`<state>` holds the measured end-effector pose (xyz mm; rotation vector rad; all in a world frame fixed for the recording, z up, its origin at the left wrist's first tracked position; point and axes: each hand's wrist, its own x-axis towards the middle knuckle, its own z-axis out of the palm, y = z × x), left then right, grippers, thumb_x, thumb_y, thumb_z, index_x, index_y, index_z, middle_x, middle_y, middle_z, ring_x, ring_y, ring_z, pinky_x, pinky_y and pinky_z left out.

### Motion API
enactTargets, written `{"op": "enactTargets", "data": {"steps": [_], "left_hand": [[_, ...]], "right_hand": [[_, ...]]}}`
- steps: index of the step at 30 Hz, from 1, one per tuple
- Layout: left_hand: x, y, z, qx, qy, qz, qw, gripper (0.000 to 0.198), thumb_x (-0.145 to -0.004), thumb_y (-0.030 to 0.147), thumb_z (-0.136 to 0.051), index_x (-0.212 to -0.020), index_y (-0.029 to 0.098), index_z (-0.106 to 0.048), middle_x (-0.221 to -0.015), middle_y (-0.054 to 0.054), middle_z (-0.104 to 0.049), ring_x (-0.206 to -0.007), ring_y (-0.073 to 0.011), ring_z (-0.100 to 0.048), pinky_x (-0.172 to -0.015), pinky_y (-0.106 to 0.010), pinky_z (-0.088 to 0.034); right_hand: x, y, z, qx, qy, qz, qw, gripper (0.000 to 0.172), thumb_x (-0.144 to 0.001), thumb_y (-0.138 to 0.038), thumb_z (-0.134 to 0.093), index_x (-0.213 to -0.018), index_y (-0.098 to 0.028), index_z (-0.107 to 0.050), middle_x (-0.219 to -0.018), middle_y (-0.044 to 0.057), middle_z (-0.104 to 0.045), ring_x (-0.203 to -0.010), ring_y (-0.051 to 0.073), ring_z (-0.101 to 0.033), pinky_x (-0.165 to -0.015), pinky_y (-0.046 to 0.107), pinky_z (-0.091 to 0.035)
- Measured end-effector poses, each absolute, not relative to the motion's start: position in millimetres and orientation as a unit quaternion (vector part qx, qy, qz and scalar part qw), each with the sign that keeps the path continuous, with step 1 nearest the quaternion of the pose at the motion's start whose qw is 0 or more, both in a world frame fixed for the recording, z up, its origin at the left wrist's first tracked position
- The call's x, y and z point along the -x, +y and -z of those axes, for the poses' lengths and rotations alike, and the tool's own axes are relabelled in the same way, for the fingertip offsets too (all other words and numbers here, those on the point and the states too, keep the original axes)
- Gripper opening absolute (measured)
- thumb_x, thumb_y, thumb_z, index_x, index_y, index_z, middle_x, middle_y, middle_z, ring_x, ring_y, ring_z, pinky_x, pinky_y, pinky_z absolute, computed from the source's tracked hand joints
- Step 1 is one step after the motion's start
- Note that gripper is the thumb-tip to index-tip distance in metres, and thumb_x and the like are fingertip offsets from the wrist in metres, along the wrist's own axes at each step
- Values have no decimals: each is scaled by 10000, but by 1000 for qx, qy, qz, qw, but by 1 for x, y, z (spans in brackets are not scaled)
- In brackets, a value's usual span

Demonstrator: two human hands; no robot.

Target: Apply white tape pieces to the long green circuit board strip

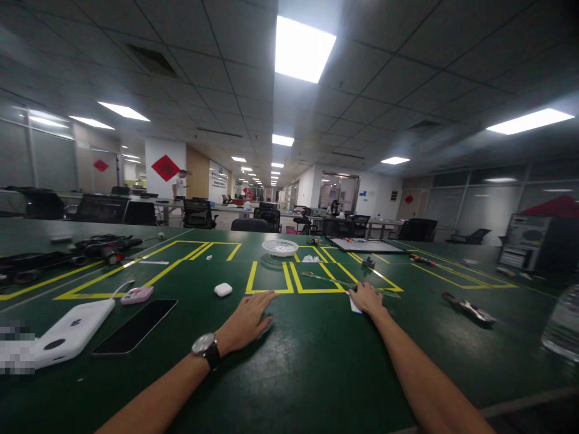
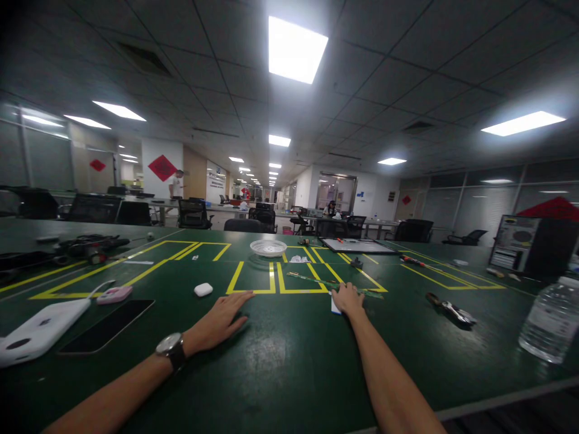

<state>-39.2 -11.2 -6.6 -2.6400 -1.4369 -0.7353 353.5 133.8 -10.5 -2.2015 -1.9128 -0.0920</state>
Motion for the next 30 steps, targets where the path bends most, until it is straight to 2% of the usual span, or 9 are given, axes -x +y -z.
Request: {"op": "enactTargets", "data": {"steps": [4,7,9,12,14,18,23,26,30], "left_hand": [[41,-11,8,855,-464,229,14,526,-938,286,-466,-1446,223,-344,-1499,-92,-406,-1369,-243,-374,-1092,-419,-303],[40,-13,6,858,-462,224,4,525,-939,296,-466,-1445,234,-343,-1493,-89,-415,-1358,-252,-388,-1076,-425,-321],[39,-14,4,860,-459,223,0,524,-938,295,-468,-1443,239,-344,-1487,-88,-424,-1351,-255,-398,-1073,-428,-324],[38,-15,3,859,-459,226,0,524,-938,292,-471,-1445,239,-344,-1484,-88,-427,-1347,-255,-401,-1078,-427,-319],[39,-15,3,860,-456,229,2,522,-942,289,-470,-1446,242,-344,-1484,-82,-427,-1346,-251,-402,-1080,-423,-319],[40,-13,5,862,-450,234,-2,508,-944,283,-471,-1439,251,-359,-1468,-73,-446,-1331,-248,-418,-1076,-424,-328],[39,-15,3,862,-447,237,-2,506,-930,262,-486,-1424,251,-378,-1462,-78,-448,-1325,-258,-416,-1072,-437,-324],[38,-17,1,865,-442,238,4,511,-912,244,-515,-1408,246,-393,-1446,-80,-464,-1317,-260,-419,-1065,-436,-327],[38,-16,0,867,-439,236,12,510,-916,249,-525,-1405,248,-381,-1446,-76,-463,-1315,-262,-418,-1054,-435,-331]], "right_hand": [[-352,134,13,758,-646,1,94,641,-928,-509,-275,-1427,-133,-418,-1470,200,-372,-1339,351,-360,-1046,607,-250],[-352,133,13,755,-648,-3,98,662,-927,-534,-269,-1447,-144,-393,-1505,188,-331,-1369,348,-318,-1065,597,-230],[-352,132,10,749,-651,19,125,635,-932,-528,-276,-1417,-151,-436,-1483,183,-364,-1363,335,-326,-1069,563,-254],[-351,127,4,743,-646,65,161,543,-950,-473,-282,-1268,-148,-578,-1360,191,-482,-1274,320,-430,-1016,510,-348],[-349,122,1,747,-643,84,146,454,-939,-405,-347,-1163,-138,-638,-1255,199,-549,-1192,327,-496,-957,496,-401],[-335,110,-3,725,-675,93,102,336,-891,-248,-434,-1080,-99,-669,-1152,217,-607,-1099,325,-558,-886,443,-446],[-295,95,-11,589,-799,59,104,263,-868,-230,-482,-996,-147,-697,-1053,133,-661,-1002,238,-599,-863,317,-441],[-267,82,-17,420,-899,10,122,205,-803,-186,-524,-921,-153,-689,-986,109,-661,-935,225,-600,-838,309,-440],[-241,59,-24,315,-937,-94,119,168,-808,-201,-516,-859,-190,-675,-887,63,-668,-801,192,-604,-735,282,-450]]}}
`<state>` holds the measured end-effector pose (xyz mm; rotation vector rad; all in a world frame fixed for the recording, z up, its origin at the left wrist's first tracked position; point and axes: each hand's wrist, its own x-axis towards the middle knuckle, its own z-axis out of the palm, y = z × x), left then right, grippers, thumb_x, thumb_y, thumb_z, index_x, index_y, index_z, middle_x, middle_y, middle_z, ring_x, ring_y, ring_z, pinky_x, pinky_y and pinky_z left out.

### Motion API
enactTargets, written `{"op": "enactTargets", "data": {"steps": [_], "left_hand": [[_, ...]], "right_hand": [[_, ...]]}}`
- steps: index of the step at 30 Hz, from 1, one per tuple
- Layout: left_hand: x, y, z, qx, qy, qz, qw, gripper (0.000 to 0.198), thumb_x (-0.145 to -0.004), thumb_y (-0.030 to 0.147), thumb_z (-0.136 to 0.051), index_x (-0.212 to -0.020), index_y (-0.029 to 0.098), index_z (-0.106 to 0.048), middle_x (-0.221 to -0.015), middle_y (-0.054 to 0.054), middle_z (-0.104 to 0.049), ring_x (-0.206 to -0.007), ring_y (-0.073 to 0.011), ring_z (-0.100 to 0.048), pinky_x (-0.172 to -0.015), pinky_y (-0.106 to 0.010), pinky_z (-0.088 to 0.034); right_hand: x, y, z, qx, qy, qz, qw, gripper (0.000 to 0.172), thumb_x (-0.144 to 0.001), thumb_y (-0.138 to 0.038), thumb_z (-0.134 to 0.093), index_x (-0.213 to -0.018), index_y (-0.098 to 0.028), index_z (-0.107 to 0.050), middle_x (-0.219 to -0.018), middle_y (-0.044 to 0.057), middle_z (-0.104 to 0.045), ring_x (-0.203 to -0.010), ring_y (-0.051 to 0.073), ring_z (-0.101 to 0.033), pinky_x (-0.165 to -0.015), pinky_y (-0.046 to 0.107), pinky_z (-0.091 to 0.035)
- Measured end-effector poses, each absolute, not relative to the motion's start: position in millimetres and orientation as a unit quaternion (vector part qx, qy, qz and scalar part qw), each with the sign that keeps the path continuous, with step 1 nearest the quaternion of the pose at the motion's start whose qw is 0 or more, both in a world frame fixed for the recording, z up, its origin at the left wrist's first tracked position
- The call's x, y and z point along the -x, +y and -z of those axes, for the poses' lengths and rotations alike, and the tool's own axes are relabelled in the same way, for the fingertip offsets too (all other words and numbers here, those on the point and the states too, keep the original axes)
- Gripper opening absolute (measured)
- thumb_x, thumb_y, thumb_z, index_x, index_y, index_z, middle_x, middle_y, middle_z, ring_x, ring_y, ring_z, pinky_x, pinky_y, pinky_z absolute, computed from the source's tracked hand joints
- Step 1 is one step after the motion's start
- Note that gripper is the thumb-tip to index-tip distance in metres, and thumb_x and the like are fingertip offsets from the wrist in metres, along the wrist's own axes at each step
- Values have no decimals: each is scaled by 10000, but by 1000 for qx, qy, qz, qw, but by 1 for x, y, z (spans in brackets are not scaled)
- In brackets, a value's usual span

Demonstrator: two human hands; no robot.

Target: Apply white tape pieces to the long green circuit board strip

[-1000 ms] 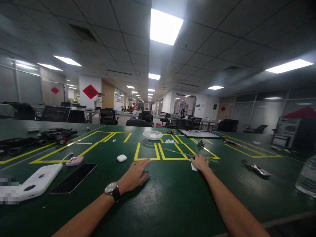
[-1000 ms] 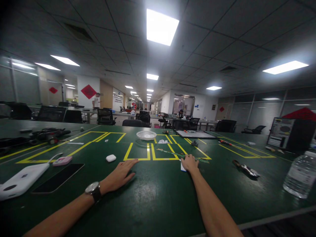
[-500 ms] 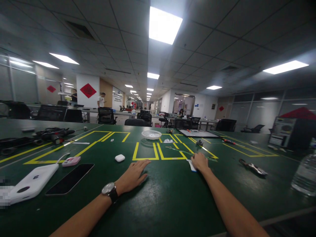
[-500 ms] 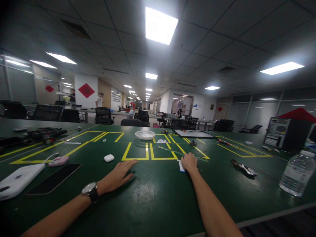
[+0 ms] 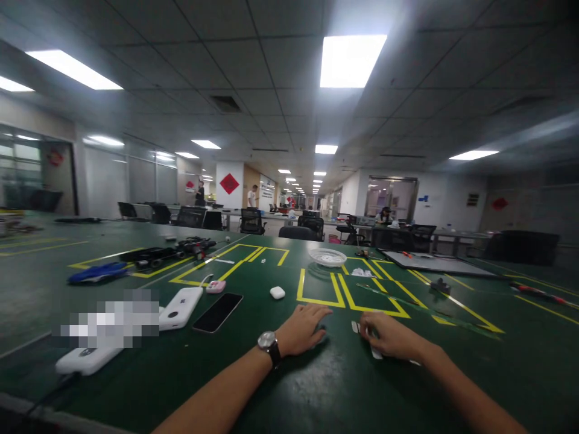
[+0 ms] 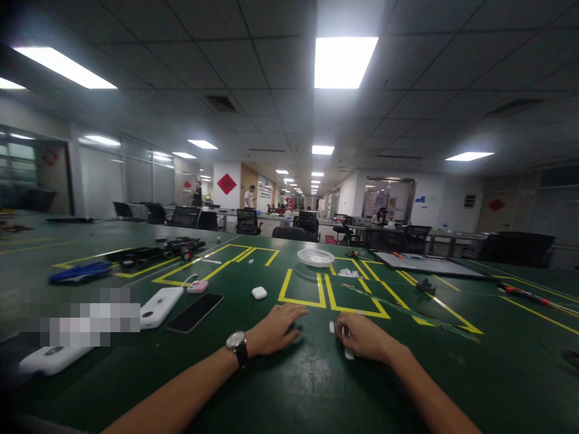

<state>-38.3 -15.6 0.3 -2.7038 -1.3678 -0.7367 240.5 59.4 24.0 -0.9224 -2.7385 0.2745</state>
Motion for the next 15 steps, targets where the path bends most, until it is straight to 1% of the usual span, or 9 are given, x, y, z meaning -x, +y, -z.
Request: {"op": "enactTargets", "data": {"steps": [3,6,7,9,11,13,14,15], "left_hand": [[39,-15,0,868,-438,233,11,514,-917,259,-529,-1406,253,-372,-1442,-73,-466,-1308,-268,-423,-1044,-440,-339],[38,-16,0,872,-432,228,9,516,-916,263,-532,-1406,251,-369,-1444,-76,-461,-1305,-271,-423,-1038,-438,-343],[38,-17,-1,874,-431,227,7,515,-917,263,-532,-1406,250,-370,-1447,-78,-458,-1307,-272,-421,-1038,-438,-343],[38,-18,-2,875,-430,223,3,509,-919,258,-529,-1404,248,-375,-1448,-81,-456,-1308,-272,-421,-1037,-437,-342],[38,-18,-3,875,-431,221,0,501,-921,254,-527,-1400,246,-383,-1443,-82,-460,-1304,-272,-425,-1035,-433,-341],[38,-18,-3,875,-430,221,1,497,-922,257,-528,-1399,247,-387,-1437,-82,-467,-1295,-273,-433,-1034,-432,-340],[38,-18,-3,876,-429,221,2,495,-922,259,-530,-1398,250,-389,-1436,-82,-469,-1289,-274,-439,-1032,-432,-341],[37,-17,-2,877,-428,220,4,492,-922,261,-531,-1395,253,-393,-1436,-81,-469,-1283,-273,-444,-1028,-430,-344]], "right_hand": [[-232,52,-27,298,-938,-126,123,177,-841,-267,-509,-819,-198,-671,-835,46,-676,-770,189,-608,-712,283,-453],[-238,67,-27,344,-920,-113,149,284,-889,-361,-446,-868,-202,-681,-874,62,-693,-803,208,-621,-740,307,-470],[-245,78,-26,375,-908,-87,167,340,-903,-398,-412,-913,-199,-687,-936,81,-696,-853,224,-624,-777,326,-474],[-269,104,-19,465,-864,-6,195,429,-901,-452,-383,-1039,-182,-687,-1119,126,-667,-1030,269,-598,-915,380,-446],[-304,132,-8,582,-790,63,181,548,-894,-505,-344,-1216,-169,-634,-1320,159,-564,-1204,334,-508,-1019,477,-371],[-342,155,8,688,-709,65,139,666,-876,-600,-310,-1359,-203,-540,-1447,165,-448,-1311,380,-408,-1043,566,-318],[-360,164,16,727,-674,52,120,705,-859,-639,-305,-1392,-226,-509,-1487,158,-400,-1347,389,-364,-1057,593,-285],[-375,171,23,756,-645,36,106,741,-842,-678,-297,-1415,-247,-483,-1504,150,-381,-1361,395,-348,-1063,609,-266]]}}
